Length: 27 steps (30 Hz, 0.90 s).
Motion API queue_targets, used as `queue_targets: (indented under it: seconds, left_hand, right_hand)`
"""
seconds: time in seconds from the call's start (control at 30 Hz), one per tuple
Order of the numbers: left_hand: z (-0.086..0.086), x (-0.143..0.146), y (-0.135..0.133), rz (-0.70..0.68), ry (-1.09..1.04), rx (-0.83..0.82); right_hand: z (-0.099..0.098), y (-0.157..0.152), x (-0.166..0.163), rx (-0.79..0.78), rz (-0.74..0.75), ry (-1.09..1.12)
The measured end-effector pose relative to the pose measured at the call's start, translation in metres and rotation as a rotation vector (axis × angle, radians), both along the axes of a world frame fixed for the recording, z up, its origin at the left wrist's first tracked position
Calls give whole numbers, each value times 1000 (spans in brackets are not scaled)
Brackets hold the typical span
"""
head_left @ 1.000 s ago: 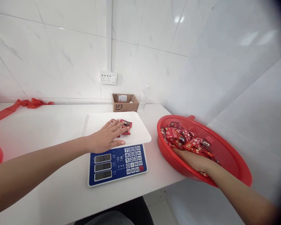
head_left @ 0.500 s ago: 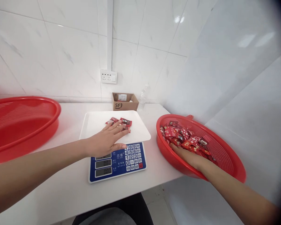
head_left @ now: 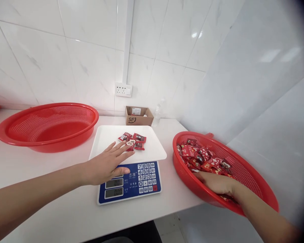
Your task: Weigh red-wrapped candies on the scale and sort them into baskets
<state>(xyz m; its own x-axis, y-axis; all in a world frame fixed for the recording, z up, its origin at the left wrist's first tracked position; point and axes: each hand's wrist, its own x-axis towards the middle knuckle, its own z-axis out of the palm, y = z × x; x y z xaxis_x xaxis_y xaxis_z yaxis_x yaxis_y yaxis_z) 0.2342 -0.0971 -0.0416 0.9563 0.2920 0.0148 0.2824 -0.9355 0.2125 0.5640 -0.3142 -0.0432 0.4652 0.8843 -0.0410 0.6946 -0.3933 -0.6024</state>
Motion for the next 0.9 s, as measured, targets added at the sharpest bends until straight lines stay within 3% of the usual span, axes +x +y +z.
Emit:
queue_targets:
  seconds: [0.13,0.2,0.37,0.43,0.5,0.6,0.77,0.9]
  left_hand:
    - [-6,-1,7,-4,-52,13]
    - [-8,-1,9,-13,-73,18]
    - [2,2,3,-13,-7,-24]
    - [8,3,0,-12,13,-37]
    - [11,3,-3,-20,12,-44]
    - [12,0,-6,-36,26,-54]
    - [11,-10,-6,-27,-16,-70]
    - [10,-16,-3,7,17,-70]
  right_hand:
    - [6,2,-7,-210,125,268]
    - [6,6,-9,-225,117,342]
    - [13,24,-9,37,-106,106]
    - [23,38,-18,136,-125,62]
    - [32,56,-35,250,-41,51]
    - [37,91,-68,301,126,93]
    - [16,143,-103,366,265,69]
    - [-2,146,-104,436,259,-13]
